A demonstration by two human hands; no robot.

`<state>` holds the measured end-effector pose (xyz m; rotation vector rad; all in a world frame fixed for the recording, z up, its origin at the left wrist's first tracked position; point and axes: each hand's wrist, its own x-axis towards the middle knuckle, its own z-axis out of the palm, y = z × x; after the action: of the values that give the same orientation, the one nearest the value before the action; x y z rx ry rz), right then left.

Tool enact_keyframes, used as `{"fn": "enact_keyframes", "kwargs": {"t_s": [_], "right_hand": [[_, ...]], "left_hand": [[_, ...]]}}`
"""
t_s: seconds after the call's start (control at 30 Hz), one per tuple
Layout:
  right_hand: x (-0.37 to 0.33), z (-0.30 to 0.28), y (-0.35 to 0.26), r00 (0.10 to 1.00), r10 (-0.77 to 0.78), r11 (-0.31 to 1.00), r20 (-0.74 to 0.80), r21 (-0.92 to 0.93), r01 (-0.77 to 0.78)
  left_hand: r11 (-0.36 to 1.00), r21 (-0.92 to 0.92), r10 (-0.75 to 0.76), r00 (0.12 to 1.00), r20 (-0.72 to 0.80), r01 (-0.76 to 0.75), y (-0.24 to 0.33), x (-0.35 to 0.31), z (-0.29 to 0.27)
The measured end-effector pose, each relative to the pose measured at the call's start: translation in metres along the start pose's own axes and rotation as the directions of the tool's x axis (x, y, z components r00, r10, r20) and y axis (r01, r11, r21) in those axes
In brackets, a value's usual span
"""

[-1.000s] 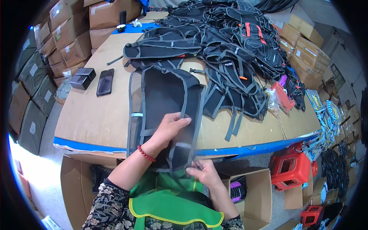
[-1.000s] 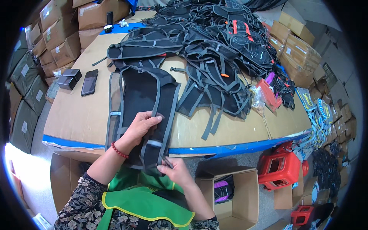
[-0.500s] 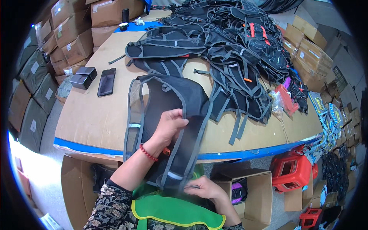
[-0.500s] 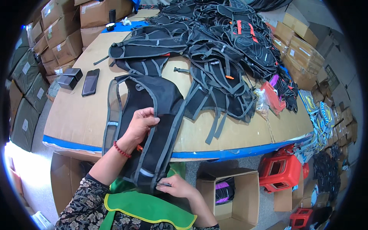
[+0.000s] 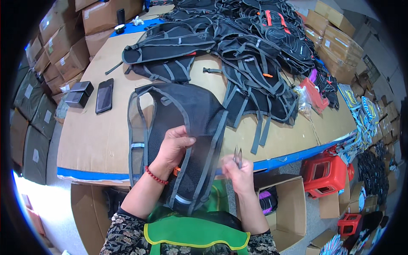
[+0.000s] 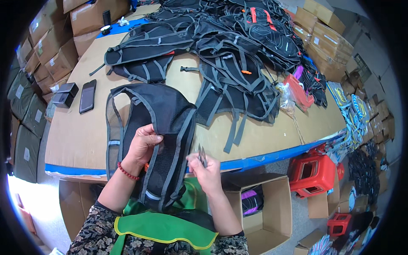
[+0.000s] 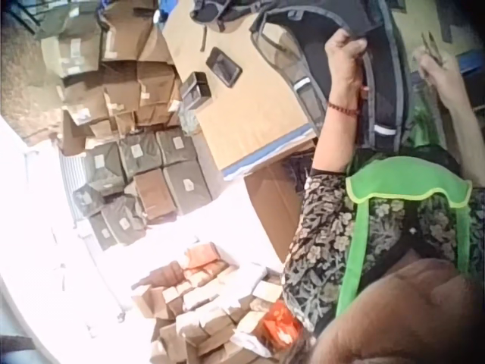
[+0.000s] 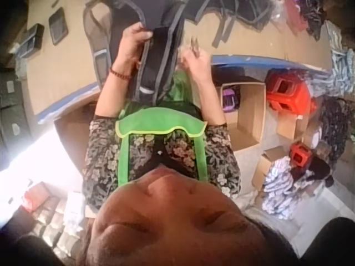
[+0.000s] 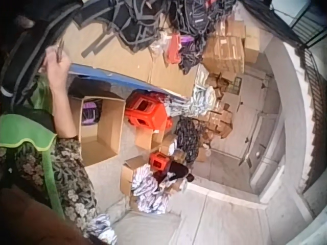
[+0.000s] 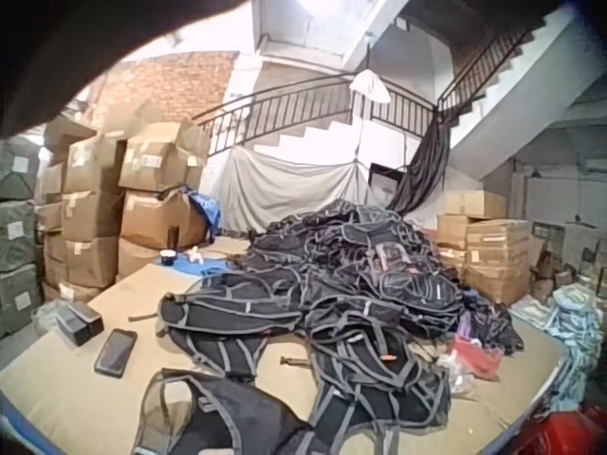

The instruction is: The person trims loose threads from a backpack using snips, places the backpack into a cardboard box, and picks up another backpack to trim its threads.

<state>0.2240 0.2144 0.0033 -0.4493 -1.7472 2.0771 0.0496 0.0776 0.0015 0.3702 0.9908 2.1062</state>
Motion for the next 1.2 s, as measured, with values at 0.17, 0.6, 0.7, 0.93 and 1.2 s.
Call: {"fn": "enact_keyframes", "kwargs": {"t_s": [0.17, 0.6, 0.7, 0.93, 1.2], "right_hand": [[0.030, 0.038, -0.013, 0.978, -0.062, 0.997, -0.201, 0.025, 0.069], [0.051, 0.034, -0.024, 0.988, -0.115, 0.993, -0.106, 0.016, 0.118], [0.049, 0.026, -0.028, 0.991, -0.123, 0.992, -0.048, -0.044, 0.121], [0.034, 0.028, -0.023, 0.994, -0.105, 0.983, 0.020, -0.149, 0.107], [0.031, 0.017, -0.015, 0.956, -0.257, 0.860, 0.141, -0.418, 0.293]], "left_hand": [[0.999, 0.029, 0.016, 1.000, 0.008, -0.016, 0.001, -0.002, 0.000], [0.772, 0.571, 0.422, 0.898, -0.128, -0.281, 0.041, -0.017, -0.012], [0.870, 0.472, 0.317, 0.892, -0.323, -0.139, 0.069, 0.003, -0.012], [0.993, 0.106, 0.073, 0.983, -0.167, -0.055, 0.078, 0.034, -0.040], [0.971, 0.229, 0.099, 0.988, -0.119, -0.070, 0.069, 0.030, -0.031]]}}
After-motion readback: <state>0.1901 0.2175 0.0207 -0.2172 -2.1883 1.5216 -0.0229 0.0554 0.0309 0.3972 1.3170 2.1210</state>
